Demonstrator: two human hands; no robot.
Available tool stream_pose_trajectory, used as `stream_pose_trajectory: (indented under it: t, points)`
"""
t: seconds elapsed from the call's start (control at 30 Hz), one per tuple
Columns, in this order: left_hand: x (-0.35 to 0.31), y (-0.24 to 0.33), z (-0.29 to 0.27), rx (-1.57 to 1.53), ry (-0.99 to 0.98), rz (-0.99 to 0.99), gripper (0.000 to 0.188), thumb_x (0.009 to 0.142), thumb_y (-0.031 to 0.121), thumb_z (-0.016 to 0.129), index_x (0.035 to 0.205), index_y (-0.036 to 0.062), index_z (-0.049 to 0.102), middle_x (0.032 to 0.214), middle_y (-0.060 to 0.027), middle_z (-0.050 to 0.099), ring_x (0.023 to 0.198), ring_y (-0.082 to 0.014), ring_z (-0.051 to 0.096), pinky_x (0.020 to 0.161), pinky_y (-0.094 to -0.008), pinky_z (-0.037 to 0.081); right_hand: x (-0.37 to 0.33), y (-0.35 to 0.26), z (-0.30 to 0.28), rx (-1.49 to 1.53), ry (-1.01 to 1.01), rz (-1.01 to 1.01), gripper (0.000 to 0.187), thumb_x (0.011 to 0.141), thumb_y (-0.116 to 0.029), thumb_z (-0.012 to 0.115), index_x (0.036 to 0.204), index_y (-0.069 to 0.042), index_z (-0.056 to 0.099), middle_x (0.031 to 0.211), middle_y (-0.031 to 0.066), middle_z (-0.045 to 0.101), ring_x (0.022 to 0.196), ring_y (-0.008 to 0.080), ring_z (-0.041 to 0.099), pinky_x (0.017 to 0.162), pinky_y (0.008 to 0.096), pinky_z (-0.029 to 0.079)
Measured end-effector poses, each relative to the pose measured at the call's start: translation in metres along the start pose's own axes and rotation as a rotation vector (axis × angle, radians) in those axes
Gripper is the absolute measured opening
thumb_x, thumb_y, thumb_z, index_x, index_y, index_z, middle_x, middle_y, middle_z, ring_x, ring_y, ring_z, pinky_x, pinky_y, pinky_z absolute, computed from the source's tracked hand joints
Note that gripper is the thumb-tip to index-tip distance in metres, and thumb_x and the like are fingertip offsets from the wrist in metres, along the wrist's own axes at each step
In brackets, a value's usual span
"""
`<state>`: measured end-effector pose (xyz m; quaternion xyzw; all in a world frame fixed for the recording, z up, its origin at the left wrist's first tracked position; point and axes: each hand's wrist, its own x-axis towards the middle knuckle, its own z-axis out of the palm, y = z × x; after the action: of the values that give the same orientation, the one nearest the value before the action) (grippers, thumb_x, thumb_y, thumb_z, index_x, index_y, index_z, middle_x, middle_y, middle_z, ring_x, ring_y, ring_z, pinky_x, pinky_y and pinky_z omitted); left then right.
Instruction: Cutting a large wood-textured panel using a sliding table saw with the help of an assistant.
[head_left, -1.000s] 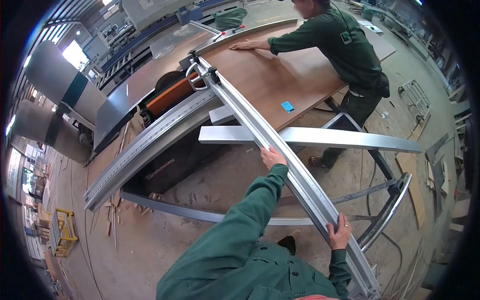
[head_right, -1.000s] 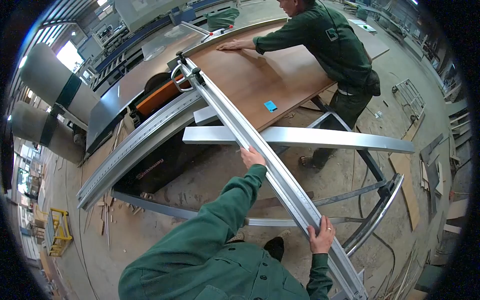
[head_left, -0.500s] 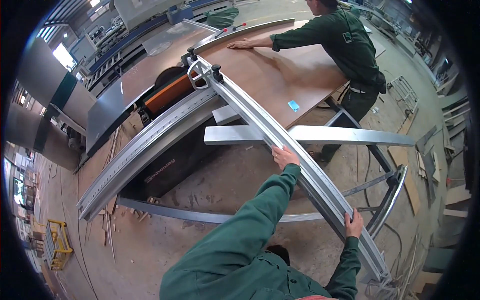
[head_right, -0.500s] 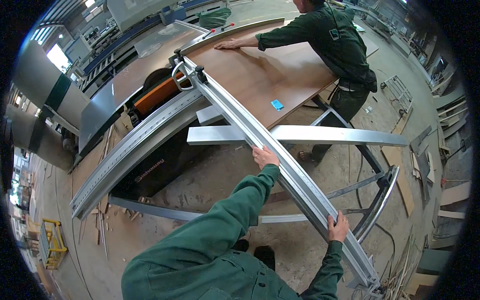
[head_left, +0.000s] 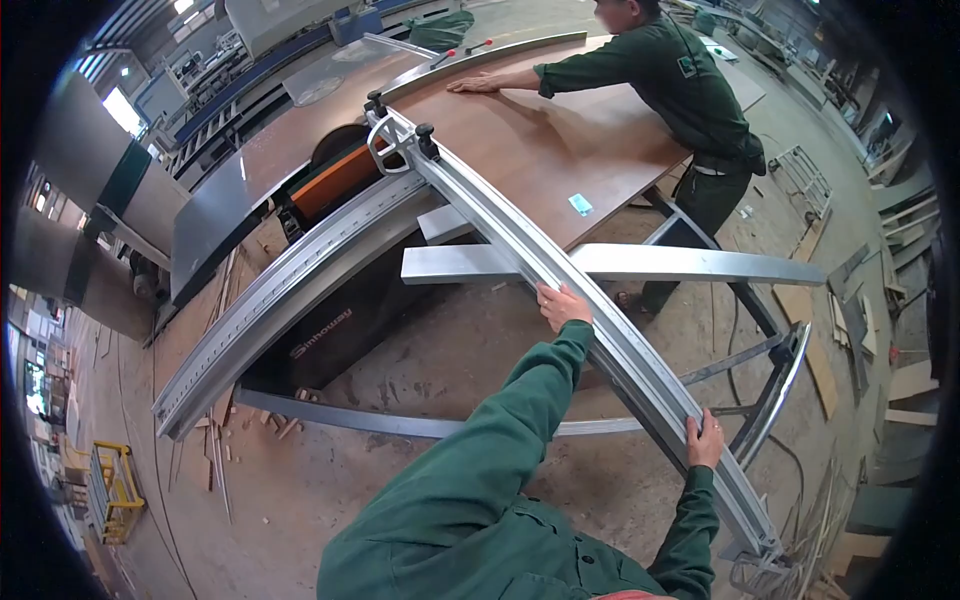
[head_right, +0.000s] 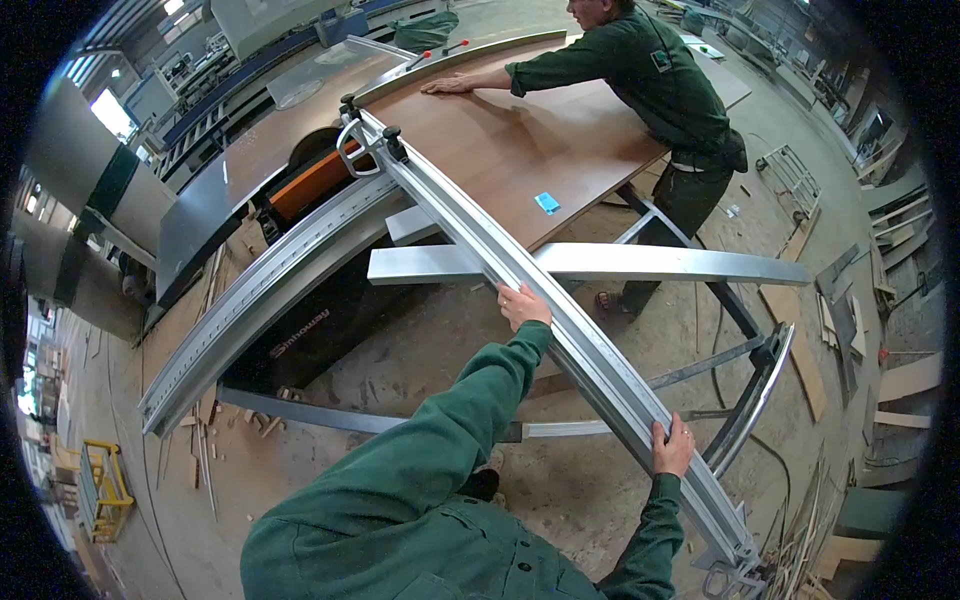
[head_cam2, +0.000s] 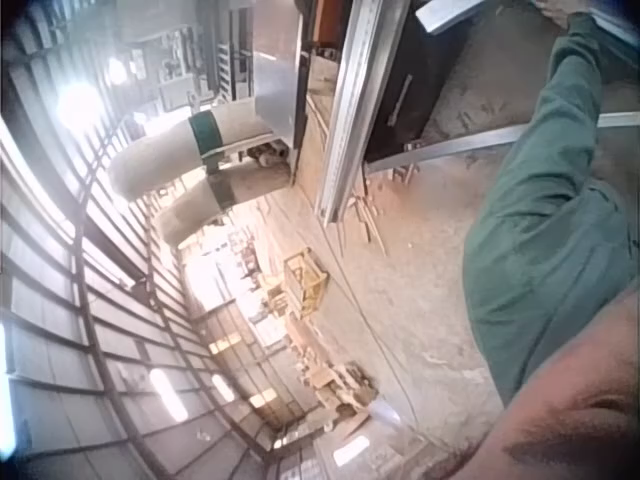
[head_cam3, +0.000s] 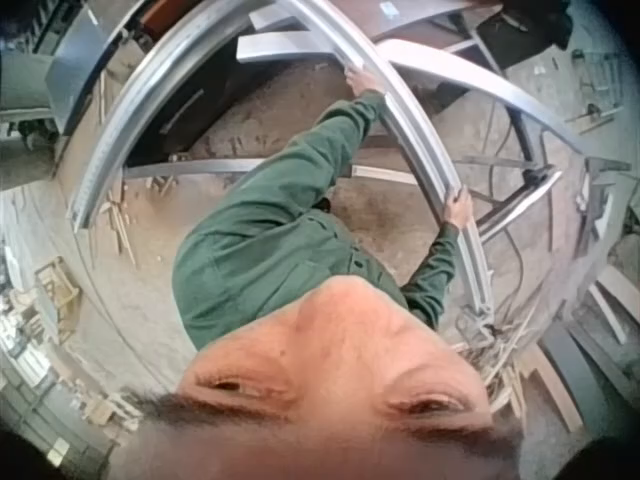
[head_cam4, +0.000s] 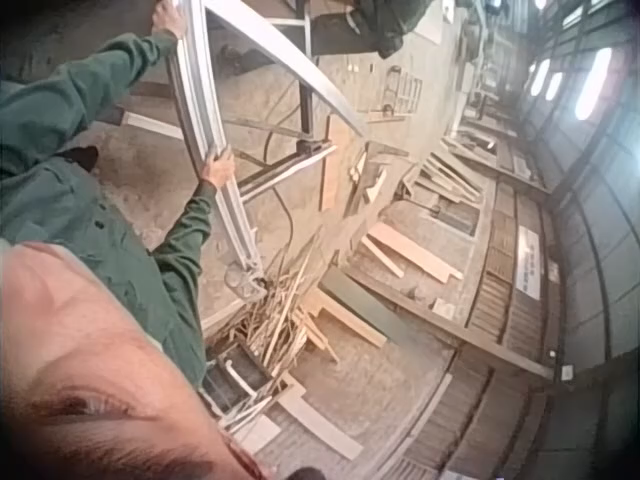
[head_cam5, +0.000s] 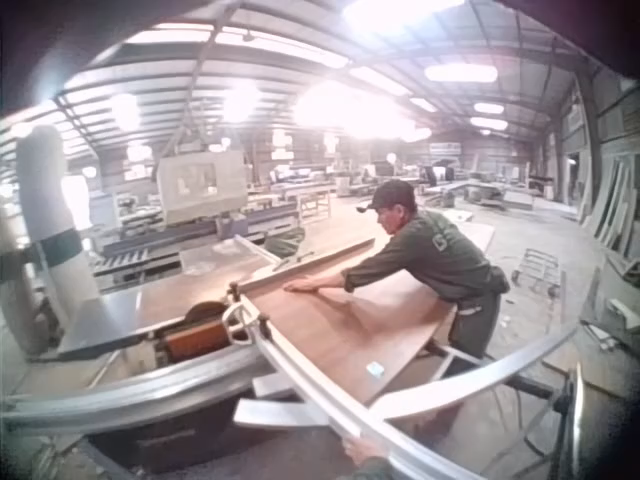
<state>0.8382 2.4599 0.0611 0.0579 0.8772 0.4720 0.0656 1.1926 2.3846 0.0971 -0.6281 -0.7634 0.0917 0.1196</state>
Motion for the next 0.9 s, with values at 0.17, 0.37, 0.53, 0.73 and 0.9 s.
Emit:
stream_pose_trajectory:
  t: [0.17,0.37,0.53,0.73,0.9]
  points:
    - [-0.006,0.009,-0.005,0.055,0.002,-0.016,0.051,0.088,0.026,0.044,0.129,-0.0017,0.030,0.126,-0.0178,0.040,0.104,-0.0356,0.047,0.085,-0.0431,0.043,0.001,0.002,-0.008,0.006,0.014,-0.018,0.053,0.084,-0.044,0.050,0.117,-0.003,0.051,0.109,0.0155,0.055,0.099,0.0333,0.049,0.087,0.0401,0.036]
    - [-0.006,0.010,-0.004,0.071,0.016,-0.005,0.052,0.089,0.028,0.044,0.129,-0.0011,0.029,0.125,-0.0181,0.041,0.104,-0.0355,0.047,0.085,-0.0434,0.044,0.003,0.005,-0.010,-0.027,0.023,-0.036,0.052,0.085,-0.044,0.049,0.116,-0.003,0.051,0.108,0.0159,0.055,0.100,0.0337,0.049,0.088,0.0403,0.036]
    - [-0.009,0.011,-0.005,0.074,0.010,-0.004,0.052,0.089,0.029,0.044,0.130,-0.0001,0.029,0.124,-0.0178,0.042,0.104,-0.0353,0.048,0.083,-0.0436,0.044,0.000,0.009,-0.007,-0.026,0.028,-0.024,0.052,0.085,-0.044,0.049,0.116,-0.003,0.051,0.108,0.0174,0.054,0.101,0.0345,0.049,0.089,0.0410,0.036]
    - [-0.012,0.009,-0.004,0.107,0.004,-0.012,0.052,0.089,0.031,0.043,0.130,0.0007,0.029,0.124,-0.0167,0.042,0.103,-0.0344,0.049,0.082,-0.0431,0.045,-0.002,0.012,-0.006,-0.059,0.044,-0.044,0.051,0.086,-0.045,0.046,0.116,-0.004,0.052,0.107,0.0162,0.055,0.100,0.0327,0.050,0.087,0.0400,0.037]
    - [-0.010,0.006,-0.002,0.117,0.037,0.004,0.052,0.090,0.032,0.042,0.130,0.0014,0.029,0.122,-0.0169,0.043,0.102,-0.0345,0.049,0.080,-0.0442,0.046,-0.001,0.014,-0.005,-0.024,0.023,-0.037,0.052,0.085,-0.045,0.048,0.117,-0.003,0.051,0.108,0.0179,0.054,0.102,0.0341,0.048,0.090,0.0420,0.035]
